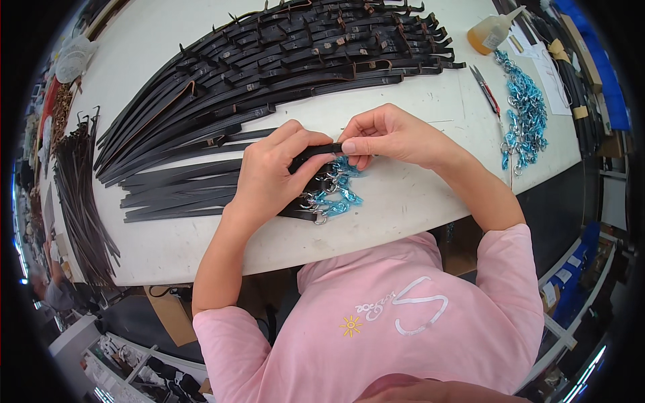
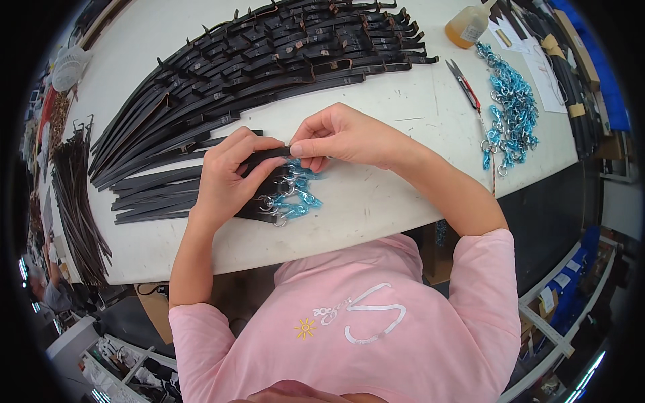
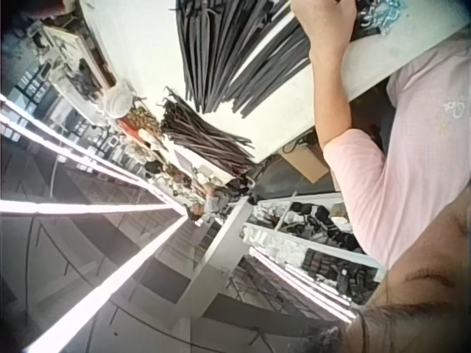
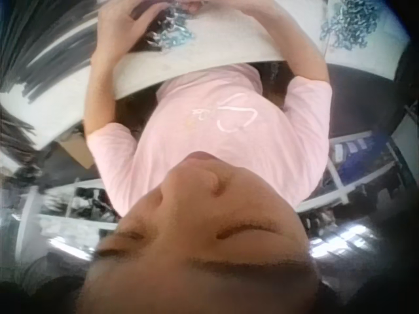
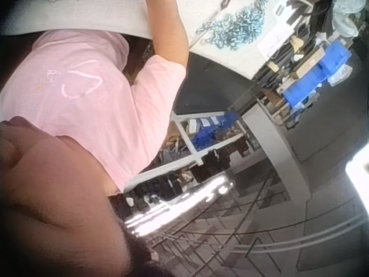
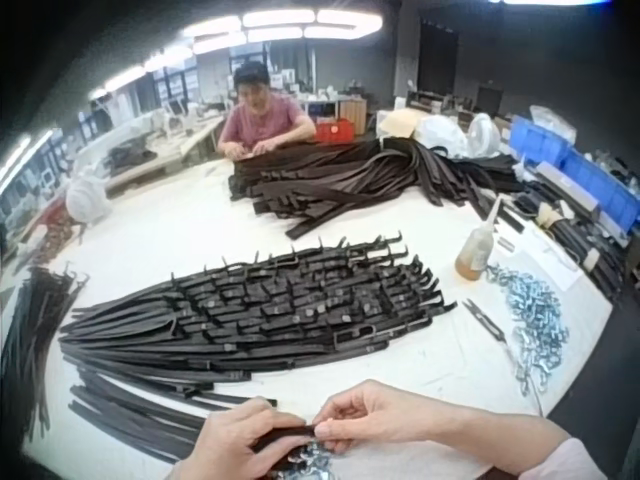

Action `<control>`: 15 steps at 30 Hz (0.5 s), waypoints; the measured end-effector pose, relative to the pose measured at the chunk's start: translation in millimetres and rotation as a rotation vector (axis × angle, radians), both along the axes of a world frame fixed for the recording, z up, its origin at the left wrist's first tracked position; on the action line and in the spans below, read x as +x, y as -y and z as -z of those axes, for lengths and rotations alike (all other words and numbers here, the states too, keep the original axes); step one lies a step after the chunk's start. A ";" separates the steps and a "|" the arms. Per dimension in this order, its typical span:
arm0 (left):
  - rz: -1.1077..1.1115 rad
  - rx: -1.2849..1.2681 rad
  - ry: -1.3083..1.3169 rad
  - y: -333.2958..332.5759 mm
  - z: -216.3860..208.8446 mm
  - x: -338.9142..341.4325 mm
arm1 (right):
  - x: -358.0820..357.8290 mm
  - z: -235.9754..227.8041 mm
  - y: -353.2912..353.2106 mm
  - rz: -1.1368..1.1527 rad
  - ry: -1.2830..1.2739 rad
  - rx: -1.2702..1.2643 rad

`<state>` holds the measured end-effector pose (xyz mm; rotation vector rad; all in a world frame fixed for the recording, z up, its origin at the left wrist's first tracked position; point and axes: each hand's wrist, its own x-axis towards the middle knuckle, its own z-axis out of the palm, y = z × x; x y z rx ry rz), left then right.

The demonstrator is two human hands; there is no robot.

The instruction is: The person attaches small blue metal rings to the ends of black leather straps. They pick up a strap and a ring, thread the ring through the strap's loop, and place the finished item on the table. This process is repeated continuously throughout the video.

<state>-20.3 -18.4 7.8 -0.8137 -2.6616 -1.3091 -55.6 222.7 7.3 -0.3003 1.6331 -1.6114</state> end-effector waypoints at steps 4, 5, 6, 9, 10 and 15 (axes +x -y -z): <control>-0.012 0.013 0.038 -2.9 2.0 -1.2 | -2.2 1.5 -3.5 -0.006 0.000 0.020; -0.021 0.013 0.041 -4.1 3.1 -1.4 | -2.7 2.1 -3.7 -0.004 0.001 0.025; -0.022 0.002 0.050 -4.5 1.9 -1.9 | -3.7 2.2 -3.5 -0.002 -0.001 0.030; -0.028 -0.018 0.073 -5.5 0.3 -2.1 | -4.0 3.9 -3.9 -0.016 -0.004 0.041; -0.028 -0.004 0.065 -5.8 2.8 -1.6 | -3.0 4.4 -3.3 -0.003 0.004 0.037; -0.037 0.012 0.057 -7.4 6.2 -1.2 | -3.6 6.5 -4.8 0.000 0.035 0.041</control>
